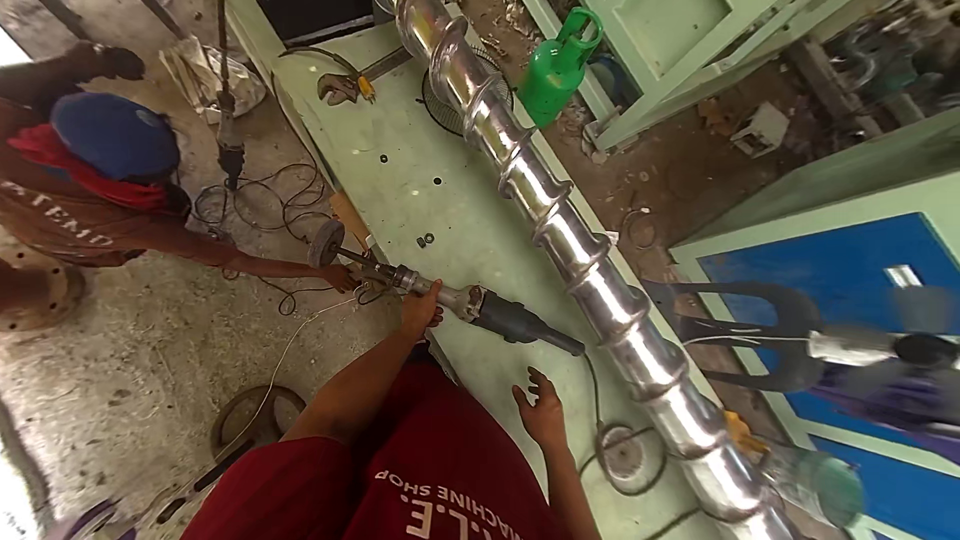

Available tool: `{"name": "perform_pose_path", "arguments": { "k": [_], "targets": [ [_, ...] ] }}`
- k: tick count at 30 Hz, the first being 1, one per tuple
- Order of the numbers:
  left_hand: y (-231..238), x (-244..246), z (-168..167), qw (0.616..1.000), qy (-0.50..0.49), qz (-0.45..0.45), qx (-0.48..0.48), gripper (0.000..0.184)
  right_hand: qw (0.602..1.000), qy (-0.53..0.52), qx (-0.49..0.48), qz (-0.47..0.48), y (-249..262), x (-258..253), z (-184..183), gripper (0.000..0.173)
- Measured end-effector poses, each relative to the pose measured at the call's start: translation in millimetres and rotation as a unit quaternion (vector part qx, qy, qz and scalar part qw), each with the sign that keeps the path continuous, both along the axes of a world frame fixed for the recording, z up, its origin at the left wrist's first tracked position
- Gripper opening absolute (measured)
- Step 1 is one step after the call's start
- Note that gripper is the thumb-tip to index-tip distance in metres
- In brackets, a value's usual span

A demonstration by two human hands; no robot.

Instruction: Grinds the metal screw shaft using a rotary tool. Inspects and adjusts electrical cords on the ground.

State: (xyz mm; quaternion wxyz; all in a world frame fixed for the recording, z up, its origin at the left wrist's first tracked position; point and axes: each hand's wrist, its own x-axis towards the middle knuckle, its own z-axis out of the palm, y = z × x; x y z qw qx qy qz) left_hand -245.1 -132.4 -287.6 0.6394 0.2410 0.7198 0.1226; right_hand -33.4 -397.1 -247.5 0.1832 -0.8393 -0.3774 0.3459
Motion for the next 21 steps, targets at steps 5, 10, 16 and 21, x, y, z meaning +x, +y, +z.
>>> {"name": "perform_pose_path", "arguments": {
  "k": [5,10,16,21],
  "targets": [
    [0.4,-1.5,-0.3,1.0,0.007,0.002,0.005,0.07,1.0,0.001,-0.003,-0.003,-1.7,-0.5,-1.2,0.062],
    [0.7,-0.4,0.4,1.0,0.009,0.004,0.003,0.072,1.0,0.003,-0.007,0.0,-3.0,1.1,0.2,0.062],
    [0.1,1.2,3.8,1.0,0.013,0.006,-0.003,0.072,1.0,0.003,-0.001,-0.004,-3.5,3.8,1.2,0.062],
    [-7.7,-4.2,11.8,1.0,-0.014,-0.022,0.014,0.075,0.999,0.038,-0.033,-0.008,-3.0,3.1,11.0,0.064]
  ]
}}
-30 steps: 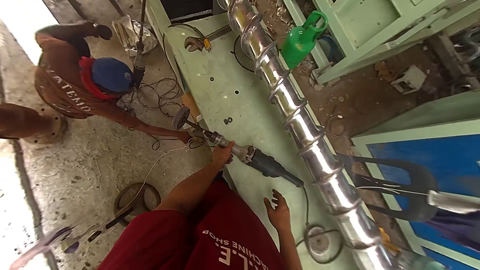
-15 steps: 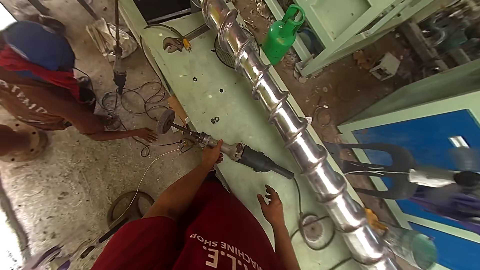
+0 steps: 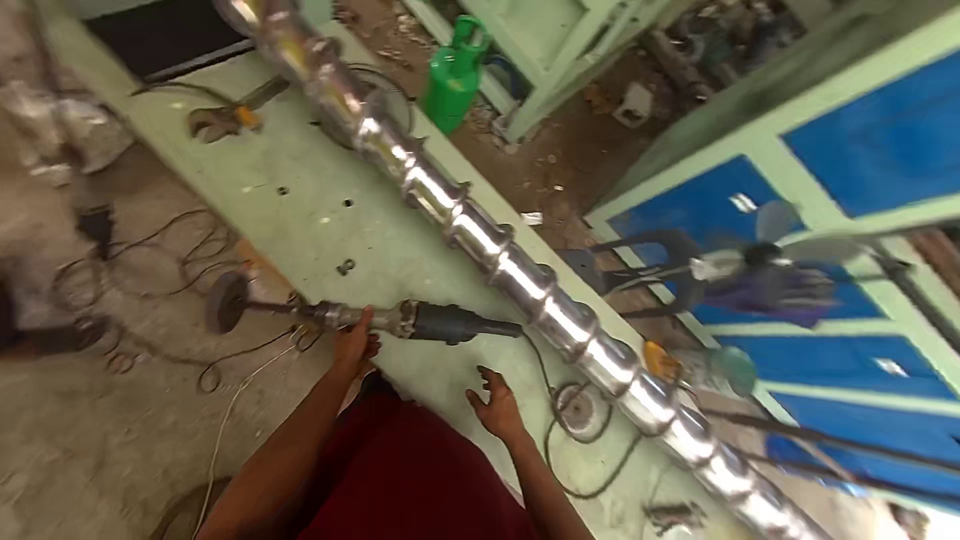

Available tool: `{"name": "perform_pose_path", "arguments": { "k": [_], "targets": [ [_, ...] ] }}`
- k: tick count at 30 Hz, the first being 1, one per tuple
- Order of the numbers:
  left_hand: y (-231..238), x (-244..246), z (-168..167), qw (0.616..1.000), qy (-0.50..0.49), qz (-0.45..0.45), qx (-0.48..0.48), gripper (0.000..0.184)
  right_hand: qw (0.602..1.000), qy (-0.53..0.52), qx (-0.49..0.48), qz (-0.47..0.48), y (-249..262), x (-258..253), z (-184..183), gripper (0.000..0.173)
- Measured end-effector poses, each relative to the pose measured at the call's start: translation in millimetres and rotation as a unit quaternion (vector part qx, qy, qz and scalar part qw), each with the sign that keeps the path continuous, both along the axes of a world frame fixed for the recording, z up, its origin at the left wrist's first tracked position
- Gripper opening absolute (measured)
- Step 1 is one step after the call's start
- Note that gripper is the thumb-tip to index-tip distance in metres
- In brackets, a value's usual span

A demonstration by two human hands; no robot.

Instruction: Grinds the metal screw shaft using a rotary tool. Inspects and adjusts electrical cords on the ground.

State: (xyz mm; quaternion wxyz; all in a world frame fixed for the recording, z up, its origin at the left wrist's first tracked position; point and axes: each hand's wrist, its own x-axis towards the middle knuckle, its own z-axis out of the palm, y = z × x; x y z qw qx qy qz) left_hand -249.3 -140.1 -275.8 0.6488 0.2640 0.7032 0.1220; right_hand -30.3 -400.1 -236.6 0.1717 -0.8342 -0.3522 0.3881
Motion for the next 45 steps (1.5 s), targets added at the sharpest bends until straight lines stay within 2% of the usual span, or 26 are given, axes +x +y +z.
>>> {"name": "perform_pose_path", "arguments": {
  "k": [7,14,18,22,26,30,35,40,45],
  "targets": [
    [-5.8,0.1,10.6,0.999,0.012,-0.046,0.018,0.074,1.0,0.009,-0.013,-0.019,-0.6,-1.4,0.9,0.063],
    [-19.8,-48.5,23.6,0.985,-0.004,-0.094,0.146,0.043,0.999,0.024,-0.014,-0.017,-0.7,-22.8,0.9,0.061],
    [-20.8,-83.3,13.2,0.977,-0.002,-0.109,0.181,0.036,1.0,0.03,0.008,0.004,8.5,-37.4,-3.2,0.058],
    [-28.0,-117.4,22.3,0.981,0.015,-0.146,0.128,0.043,0.998,0.037,0.026,0.051,19.0,-58.6,0.8,0.058],
    [-43.4,-149.9,-3.6,0.975,0.018,-0.206,0.081,0.055,0.989,0.038,0.044,0.134,26.9,-71.5,-9.9,0.057],
    [-95.2,-167.3,-27.2,0.964,0.075,-0.245,0.069,0.059,0.974,0.043,0.024,0.223,21.3,-70.7,-10.9,0.058],
    [-153.9,-163.5,-31.5,0.936,0.143,-0.318,0.058,0.053,0.967,0.04,0.014,0.252,11.2,-71.6,-17.3,0.058],
    [-162.9,-184.5,-29.3,0.946,0.156,-0.277,0.056,0.049,0.956,0.056,-0.003,0.288,5.1,-98.9,-23.4,0.056],
    [-152.9,-208.1,-42.9,0.947,0.188,-0.258,0.029,0.052,0.935,0.076,-0.049,0.344,21.1,-128.5,-29.0,0.056]
  ]
}}
